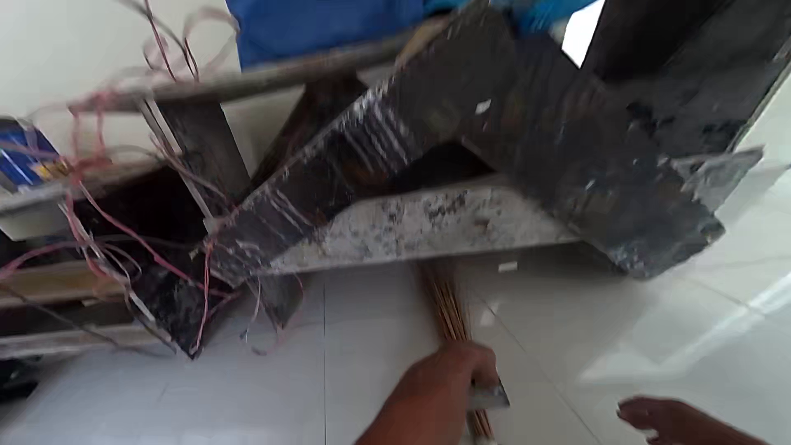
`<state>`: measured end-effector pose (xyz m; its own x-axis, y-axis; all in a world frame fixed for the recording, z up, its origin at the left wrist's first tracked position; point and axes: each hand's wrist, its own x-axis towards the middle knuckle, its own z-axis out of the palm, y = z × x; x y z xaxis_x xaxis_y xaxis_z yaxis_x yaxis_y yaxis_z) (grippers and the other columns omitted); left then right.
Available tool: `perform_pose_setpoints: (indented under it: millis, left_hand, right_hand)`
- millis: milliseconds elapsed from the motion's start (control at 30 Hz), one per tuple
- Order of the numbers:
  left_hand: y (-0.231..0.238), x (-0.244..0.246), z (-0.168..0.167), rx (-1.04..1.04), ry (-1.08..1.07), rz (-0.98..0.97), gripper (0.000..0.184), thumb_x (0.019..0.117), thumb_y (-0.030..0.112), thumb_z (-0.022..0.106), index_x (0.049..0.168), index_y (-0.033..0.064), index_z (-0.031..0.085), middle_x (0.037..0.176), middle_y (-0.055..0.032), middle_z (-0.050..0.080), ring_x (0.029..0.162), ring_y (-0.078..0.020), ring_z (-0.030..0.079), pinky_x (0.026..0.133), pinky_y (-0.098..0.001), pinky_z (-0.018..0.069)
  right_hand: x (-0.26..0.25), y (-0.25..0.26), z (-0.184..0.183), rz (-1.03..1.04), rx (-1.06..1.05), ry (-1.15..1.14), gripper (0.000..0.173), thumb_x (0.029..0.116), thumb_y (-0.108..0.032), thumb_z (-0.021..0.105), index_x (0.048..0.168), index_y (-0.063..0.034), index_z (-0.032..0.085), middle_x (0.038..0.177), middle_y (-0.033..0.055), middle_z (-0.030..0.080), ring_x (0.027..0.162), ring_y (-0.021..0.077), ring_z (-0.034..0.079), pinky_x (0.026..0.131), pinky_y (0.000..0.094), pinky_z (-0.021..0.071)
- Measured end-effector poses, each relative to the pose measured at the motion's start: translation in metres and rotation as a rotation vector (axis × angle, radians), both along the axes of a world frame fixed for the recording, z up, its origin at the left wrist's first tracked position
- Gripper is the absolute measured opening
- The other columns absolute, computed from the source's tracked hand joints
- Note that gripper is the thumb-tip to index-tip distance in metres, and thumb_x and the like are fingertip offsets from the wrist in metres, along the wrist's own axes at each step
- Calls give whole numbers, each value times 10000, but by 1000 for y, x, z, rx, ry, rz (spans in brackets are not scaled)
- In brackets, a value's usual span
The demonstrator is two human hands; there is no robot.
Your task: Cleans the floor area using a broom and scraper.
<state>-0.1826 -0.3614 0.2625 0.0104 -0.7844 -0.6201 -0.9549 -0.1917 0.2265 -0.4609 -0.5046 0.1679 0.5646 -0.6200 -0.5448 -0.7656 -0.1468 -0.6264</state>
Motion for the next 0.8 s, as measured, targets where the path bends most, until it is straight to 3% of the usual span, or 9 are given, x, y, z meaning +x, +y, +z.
perform_pose_setpoints:
  millis: [100, 233, 500, 700, 800]
  left_hand:
    - [-15, 3, -33, -2, 5, 6, 350, 981, 222, 646, 1213, -38, 679, 1219, -245, 675, 1143, -394, 647, 923, -635, 506]
    - [-32, 3, -44, 7, 19, -47, 300, 946, 224, 686, 1072, -47, 712, 1126, -243, 696, 1091, -398, 661, 867, -664, 514]
    - [-33, 0, -38, -19, 3, -92, 251, 975, 225, 646, 1045, -7, 714, 1100, -190, 704, 1062, -347, 673, 828, -614, 533]
    - [-36, -1, -35, -28, 22, -91, 250, 968, 233, 661, 1022, -7, 710, 1067, -186, 705, 1028, -342, 677, 804, -605, 533]
    - [-43, 3, -39, -69, 168, -37, 261, 957, 208, 681, 1020, -44, 706, 1036, -207, 702, 989, -331, 677, 812, -580, 533]
  right_hand:
    - [-4, -24, -22, -162, 74, 110, 393, 1067, -249, 556, 1385, -19, 562, 1336, 261, 610, 1176, 442, 614, 936, 661, 466]
    - [-13, -20, -19, -215, 67, 169, 384, 1074, -231, 542, 1400, -28, 553, 1347, 256, 606, 1180, 429, 617, 928, 644, 473]
    - [-7, -6, -7, -225, 89, 206, 416, 1083, -222, 517, 1445, -20, 503, 1407, 261, 558, 1250, 427, 572, 994, 642, 439]
    - [-1, -6, -11, -220, 76, 211, 411, 1074, -213, 538, 1438, -23, 511, 1394, 262, 569, 1232, 430, 581, 969, 633, 454]
    - [9, -1, 4, -197, 124, 123, 437, 1068, -249, 550, 1451, -44, 502, 1417, 238, 561, 1253, 404, 577, 977, 611, 464]
